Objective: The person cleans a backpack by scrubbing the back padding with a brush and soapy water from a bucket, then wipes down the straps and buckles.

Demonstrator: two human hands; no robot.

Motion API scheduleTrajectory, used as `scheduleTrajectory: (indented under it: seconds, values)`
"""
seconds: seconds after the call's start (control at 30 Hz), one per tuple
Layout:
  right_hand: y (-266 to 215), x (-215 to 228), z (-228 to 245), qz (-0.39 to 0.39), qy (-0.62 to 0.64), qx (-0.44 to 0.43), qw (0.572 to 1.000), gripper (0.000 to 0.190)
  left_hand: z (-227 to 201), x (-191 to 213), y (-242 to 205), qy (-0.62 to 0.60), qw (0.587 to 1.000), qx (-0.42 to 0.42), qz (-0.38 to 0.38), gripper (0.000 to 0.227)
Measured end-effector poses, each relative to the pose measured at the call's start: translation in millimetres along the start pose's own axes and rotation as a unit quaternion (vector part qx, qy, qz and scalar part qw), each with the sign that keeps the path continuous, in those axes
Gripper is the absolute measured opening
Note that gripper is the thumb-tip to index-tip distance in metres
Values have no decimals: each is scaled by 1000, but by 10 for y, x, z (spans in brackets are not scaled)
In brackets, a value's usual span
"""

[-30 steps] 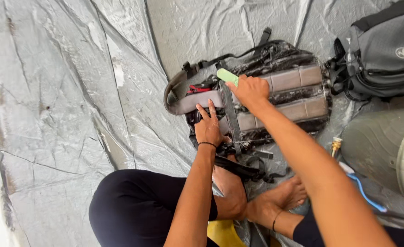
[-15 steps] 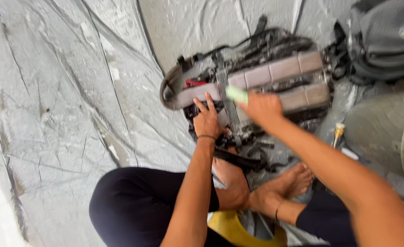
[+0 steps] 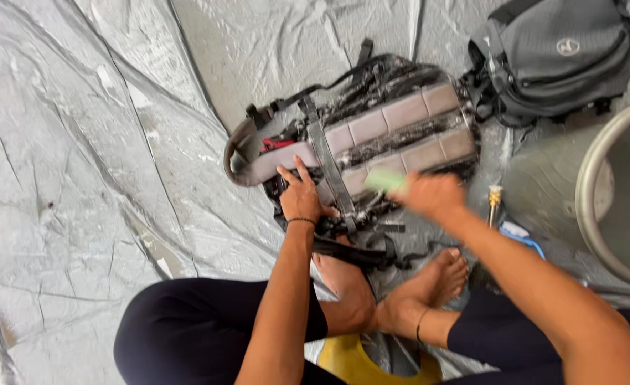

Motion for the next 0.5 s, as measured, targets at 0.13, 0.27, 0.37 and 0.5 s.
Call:
scheduleTrajectory:
  seconds: [0.13,0.27,0.37,0.5]
  values:
    - [-222,-369,-1310,117,152,-447,874,84,-41,91,-45,-22,1000,-1,-5,174]
    - [-140,-332,-173,99,154,-443,877,65,-28,50,-30,-26,999,12,20,176]
    - [-65,-250,658,119,197,-283,931,74,-96,49,-12,-35,999,16,10,175]
    - [-316,78,202,167,169,-273,932,72,0,-24,-6,-32,999,22,11,174]
Point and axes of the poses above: each hand's wrist, its own y-axis towards the middle knuckle, its own x-axis out of the back of the hand, z = x × y, the point moved 8 cm from there along y, towards the middle knuckle, and after that the axes turned 11 degrees about x, right-handed, at the moved point
